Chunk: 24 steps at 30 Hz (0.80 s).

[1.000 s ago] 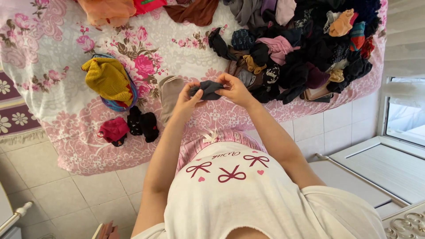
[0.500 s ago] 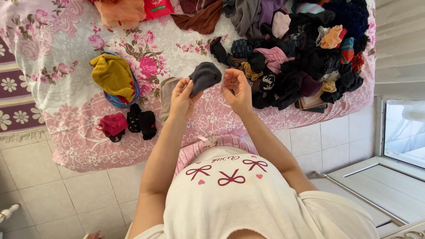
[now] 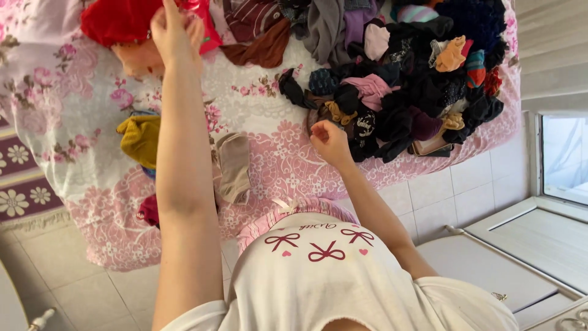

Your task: The recorder is pairing and folding a large pile of socks on a bed.

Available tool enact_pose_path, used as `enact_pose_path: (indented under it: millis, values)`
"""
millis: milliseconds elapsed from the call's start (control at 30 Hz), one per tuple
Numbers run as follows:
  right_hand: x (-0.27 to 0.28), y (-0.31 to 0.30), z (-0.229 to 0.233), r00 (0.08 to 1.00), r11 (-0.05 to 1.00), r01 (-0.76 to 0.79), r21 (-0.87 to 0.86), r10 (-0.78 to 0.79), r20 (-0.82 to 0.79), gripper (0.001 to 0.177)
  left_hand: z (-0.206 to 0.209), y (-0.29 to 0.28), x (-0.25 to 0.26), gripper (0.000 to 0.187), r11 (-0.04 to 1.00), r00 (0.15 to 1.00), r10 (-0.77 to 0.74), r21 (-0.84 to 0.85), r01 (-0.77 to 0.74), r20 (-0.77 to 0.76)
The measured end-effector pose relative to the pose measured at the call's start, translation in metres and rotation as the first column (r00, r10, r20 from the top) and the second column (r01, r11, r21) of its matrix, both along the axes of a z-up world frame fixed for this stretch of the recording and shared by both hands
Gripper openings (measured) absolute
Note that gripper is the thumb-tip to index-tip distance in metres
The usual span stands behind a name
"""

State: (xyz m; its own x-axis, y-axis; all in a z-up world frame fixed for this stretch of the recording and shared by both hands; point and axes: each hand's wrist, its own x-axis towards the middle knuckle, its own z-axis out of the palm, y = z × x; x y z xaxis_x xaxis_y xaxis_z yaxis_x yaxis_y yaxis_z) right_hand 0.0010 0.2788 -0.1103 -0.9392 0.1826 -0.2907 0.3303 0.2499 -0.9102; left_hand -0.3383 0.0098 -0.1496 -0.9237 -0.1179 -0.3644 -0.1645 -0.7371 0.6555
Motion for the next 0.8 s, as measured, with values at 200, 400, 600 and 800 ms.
enact_pose_path:
  millis: [200,400,600,800]
  values:
    - [-0.067,0.007,-0.068,0.986,0.854,-0.081,0.515,0.143,-0.083,0.031,-0.052,-0.004,0.121,0.021,0.965,0.945,-0.254,-0.012,0.262,0.207]
    - [-0.118,-0.005,-0.108,0.919,0.555,-0.254,0.792,0.395,0.018,0.04,-0.054,-0.008,0.224,0.016,0.94,0.875,-0.325,0.022,0.34,0.358]
    - [-0.093,0.002,-0.07,0.978,0.973,-0.181,0.146,0.194,-0.076,0.024,-0.031,0.016,0.262,0.024,0.858,0.808,-0.473,-0.022,0.513,0.351]
    - [-0.031,-0.024,0.021,0.971,0.778,-0.24,-0.581,0.185,-0.153,0.043,-0.016,0.062,0.263,0.026,0.777,0.75,-0.575,-0.069,0.625,0.327]
